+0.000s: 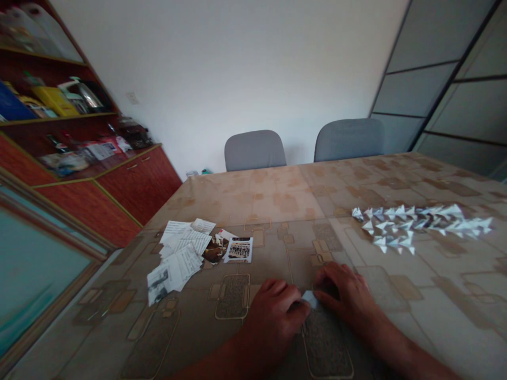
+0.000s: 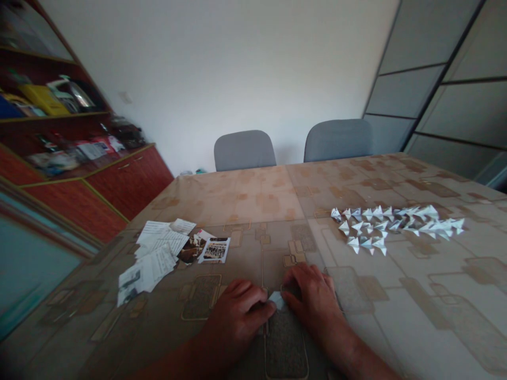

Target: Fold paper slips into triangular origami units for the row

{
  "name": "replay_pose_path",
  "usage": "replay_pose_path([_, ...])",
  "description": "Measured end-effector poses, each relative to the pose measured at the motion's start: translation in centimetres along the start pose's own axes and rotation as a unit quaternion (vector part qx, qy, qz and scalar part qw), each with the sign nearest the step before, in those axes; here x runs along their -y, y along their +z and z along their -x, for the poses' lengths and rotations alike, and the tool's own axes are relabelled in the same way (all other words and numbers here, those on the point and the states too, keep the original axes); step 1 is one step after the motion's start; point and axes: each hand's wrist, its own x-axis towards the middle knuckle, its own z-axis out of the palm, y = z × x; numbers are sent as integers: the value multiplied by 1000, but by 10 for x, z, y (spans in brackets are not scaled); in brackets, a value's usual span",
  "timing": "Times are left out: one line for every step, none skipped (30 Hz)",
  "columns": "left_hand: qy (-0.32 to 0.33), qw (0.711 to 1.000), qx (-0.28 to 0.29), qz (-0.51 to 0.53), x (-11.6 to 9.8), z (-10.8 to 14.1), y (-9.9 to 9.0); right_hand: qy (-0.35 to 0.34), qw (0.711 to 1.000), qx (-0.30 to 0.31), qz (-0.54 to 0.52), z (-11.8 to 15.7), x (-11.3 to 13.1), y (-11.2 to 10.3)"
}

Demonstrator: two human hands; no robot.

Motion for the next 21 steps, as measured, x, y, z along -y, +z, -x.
replay_pose_path([-3, 1000, 2, 2, 0, 1, -1, -1, 1000, 4, -7, -1, -1, -1])
replay_pose_path([-4, 1000, 1, 4, 1, 3, -3, -2, 1000, 6, -14, -2, -2, -2])
replay_pose_path([-4, 1000, -1, 7, 2, 4, -4, -4, 1000, 8, -20, -2, -3, -2])
replay_pose_path([-2, 1000, -1, 10, 2, 5, -5, -5, 1000, 7, -24, -3, -3, -2])
replay_pose_path([0, 1000, -3, 11, 3, 6, -7, -6, 1000, 5, -27, -3, -4, -2])
replay_pose_path([4, 1000, -5, 10, 4, 7, -8, -9, 1000, 1, -29, -2, -4, -2])
replay_pose_path([8, 1000, -7, 9, 4, 7, -9, -11, 999, -4, -30, -2, -5, -2])
replay_pose_path([11, 1000, -8, 8, 4, 7, -9, -13, 999, -6, -30, -1, -5, -1])
replay_pose_path([14, 1000, -4, 7, 4, 7, -10, -16, 999, -7, -29, -1, -6, -1])
replay_pose_path([16, 1000, -1, 6, 4, 7, -10, -18, 999, -8, -27, -1, -6, 0])
replay_pose_path([17, 1000, 3, 6, 4, 7, -10, -20, 999, -6, -26, -1, -6, 0])
replay_pose_path([17, 1000, 9, 6, 4, 7, -10, -21, 999, -5, -25, 0, -6, 1])
replay_pose_path([17, 1000, 11, 4, 4, 7, -10, -20, 1000, -7, -22, 0, -5, 2])
replay_pose_path([17, 1000, 10, 1, 4, 7, -9, -18, 1000, -11, -16, 0, -3, 4])
replay_pose_path([19, 1000, 10, -2, 4, 7, -9, -14, 1000, -19, -7, 0, -1, 5])
replay_pose_path([21, 1000, 7, -6, 3, 7, -8, -8, 1000, -30, 5, 1, 1, 6])
replay_pose_path([25, 1000, 5, -9, 3, 7, -8, -2, 999, -38, 17, 2, 3, 7])
replay_pose_path([31, 999, 3, -13, 3, 7, -8, 3, 999, -42, 25, 2, 6, 8])
replay_pose_path([35, 999, -1, -16, 3, 7, -8, 6, 999, -43, 28, 3, 7, 8])
replay_pose_path([39, 999, -4, -19, 2, 7, -8, 7, 999, -40, 27, 3, 8, 8])
replay_pose_path([39, 999, -7, -21, 2, 7, -8, 8, 999, -36, 23, 3, 8, 8])
